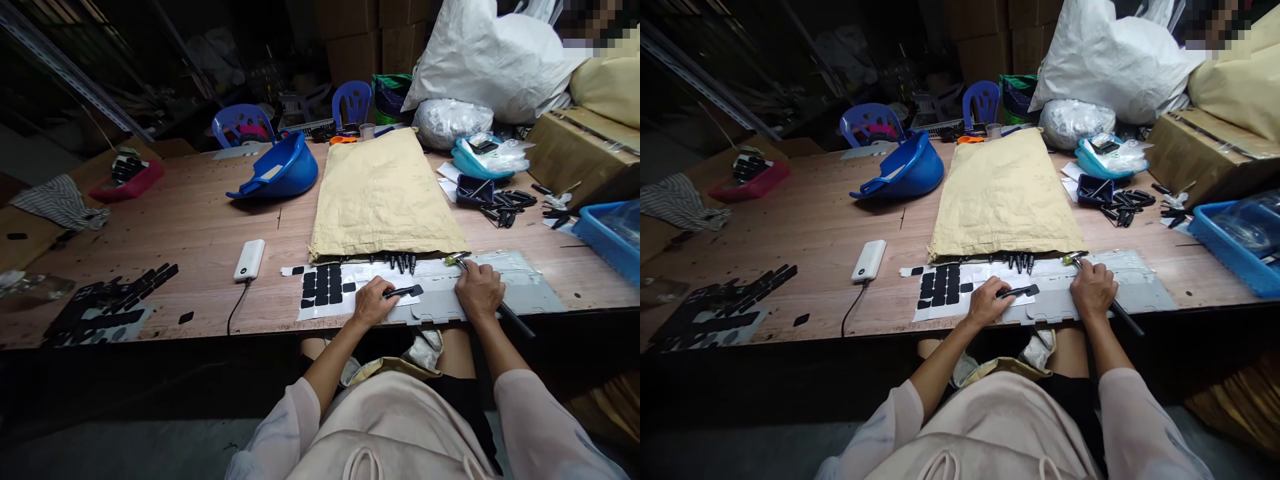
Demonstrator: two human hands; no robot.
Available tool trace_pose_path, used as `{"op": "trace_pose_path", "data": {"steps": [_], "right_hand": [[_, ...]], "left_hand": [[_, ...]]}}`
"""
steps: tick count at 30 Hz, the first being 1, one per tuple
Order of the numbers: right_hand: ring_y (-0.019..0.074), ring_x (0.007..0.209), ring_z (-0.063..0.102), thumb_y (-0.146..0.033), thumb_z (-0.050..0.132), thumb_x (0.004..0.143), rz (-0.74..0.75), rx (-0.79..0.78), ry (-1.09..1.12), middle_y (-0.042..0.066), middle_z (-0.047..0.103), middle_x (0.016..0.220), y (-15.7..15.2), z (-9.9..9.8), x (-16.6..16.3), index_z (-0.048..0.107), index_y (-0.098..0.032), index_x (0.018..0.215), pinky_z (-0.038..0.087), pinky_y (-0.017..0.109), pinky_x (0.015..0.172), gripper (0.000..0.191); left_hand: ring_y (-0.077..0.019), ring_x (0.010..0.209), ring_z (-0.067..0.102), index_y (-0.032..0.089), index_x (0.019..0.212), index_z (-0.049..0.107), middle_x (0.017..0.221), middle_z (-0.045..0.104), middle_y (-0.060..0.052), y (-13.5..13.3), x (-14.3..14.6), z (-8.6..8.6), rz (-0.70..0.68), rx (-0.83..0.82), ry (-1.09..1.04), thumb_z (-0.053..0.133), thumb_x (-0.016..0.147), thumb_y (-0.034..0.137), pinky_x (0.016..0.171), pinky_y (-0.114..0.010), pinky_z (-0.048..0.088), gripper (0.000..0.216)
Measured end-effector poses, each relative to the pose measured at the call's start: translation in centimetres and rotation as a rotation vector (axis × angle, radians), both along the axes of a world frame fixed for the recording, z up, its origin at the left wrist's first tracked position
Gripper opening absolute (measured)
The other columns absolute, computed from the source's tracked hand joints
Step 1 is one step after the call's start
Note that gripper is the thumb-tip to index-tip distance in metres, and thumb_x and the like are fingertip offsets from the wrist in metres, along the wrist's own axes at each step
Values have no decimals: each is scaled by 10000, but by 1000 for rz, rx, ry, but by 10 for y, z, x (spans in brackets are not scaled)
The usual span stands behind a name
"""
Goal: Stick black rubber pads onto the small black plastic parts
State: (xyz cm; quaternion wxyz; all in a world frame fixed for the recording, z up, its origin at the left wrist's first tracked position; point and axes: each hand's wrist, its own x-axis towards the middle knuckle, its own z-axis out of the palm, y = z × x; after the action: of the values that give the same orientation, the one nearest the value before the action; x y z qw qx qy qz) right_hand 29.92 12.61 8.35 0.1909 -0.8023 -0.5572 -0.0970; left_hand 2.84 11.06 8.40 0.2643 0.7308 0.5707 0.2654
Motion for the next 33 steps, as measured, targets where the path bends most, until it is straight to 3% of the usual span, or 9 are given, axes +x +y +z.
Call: {"op": "trace_pose_path", "data": {"steps": [7,11,15,18,21,28,33], "right_hand": [[243,912,478,-293,541,975,-9,1,46,139,629,1053,3,-1,7,742,-206,1248,282,358,735,350],[259,943,540,-306,480,995,36,54,152,135,647,1060,-6,8,2,726,-201,1278,361,355,750,389],[260,1023,624,-350,448,1021,300,171,346,138,692,1124,-32,20,-26,685,-188,1299,480,372,876,400],[240,1000,665,-404,445,1046,529,122,477,108,715,1063,-53,22,-52,687,-222,1284,523,369,912,385],[217,932,685,-404,453,1058,631,47,529,79,724,1016,-66,17,-69,700,-249,1288,543,347,865,372],[198,946,705,-347,447,1072,642,95,427,69,732,1027,-72,10,-82,708,-251,1312,543,309,853,366],[190,851,692,-352,441,1066,606,11,307,58,725,990,-72,10,-86,730,-270,1300,498,275,684,381]], "left_hand": [[-162,903,685,271,973,800,988,728,11,7,1,-6,8,-16,-21,828,812,253,828,-267,535,164],[-159,893,690,274,977,812,983,729,17,8,0,-7,-5,-31,-40,836,790,251,819,-264,542,190],[-163,892,694,278,993,824,988,734,13,8,1,-8,-6,-37,-58,844,784,251,827,-269,549,211],[-166,903,698,295,1013,832,1008,740,13,8,1,-9,-2,-45,-66,842,799,266,832,-273,556,216],[-165,911,700,305,1026,839,1010,741,10,9,1,-11,0,-43,-65,850,806,281,835,-271,557,221],[-159,913,695,318,1032,846,973,717,20,10,0,-12,2,-65,-100,855,806,313,831,-256,543,226],[-153,924,697,321,1020,844,989,721,24,10,0,-10,-4,-61,-104,836,831,332,830,-251,536,189]]}}
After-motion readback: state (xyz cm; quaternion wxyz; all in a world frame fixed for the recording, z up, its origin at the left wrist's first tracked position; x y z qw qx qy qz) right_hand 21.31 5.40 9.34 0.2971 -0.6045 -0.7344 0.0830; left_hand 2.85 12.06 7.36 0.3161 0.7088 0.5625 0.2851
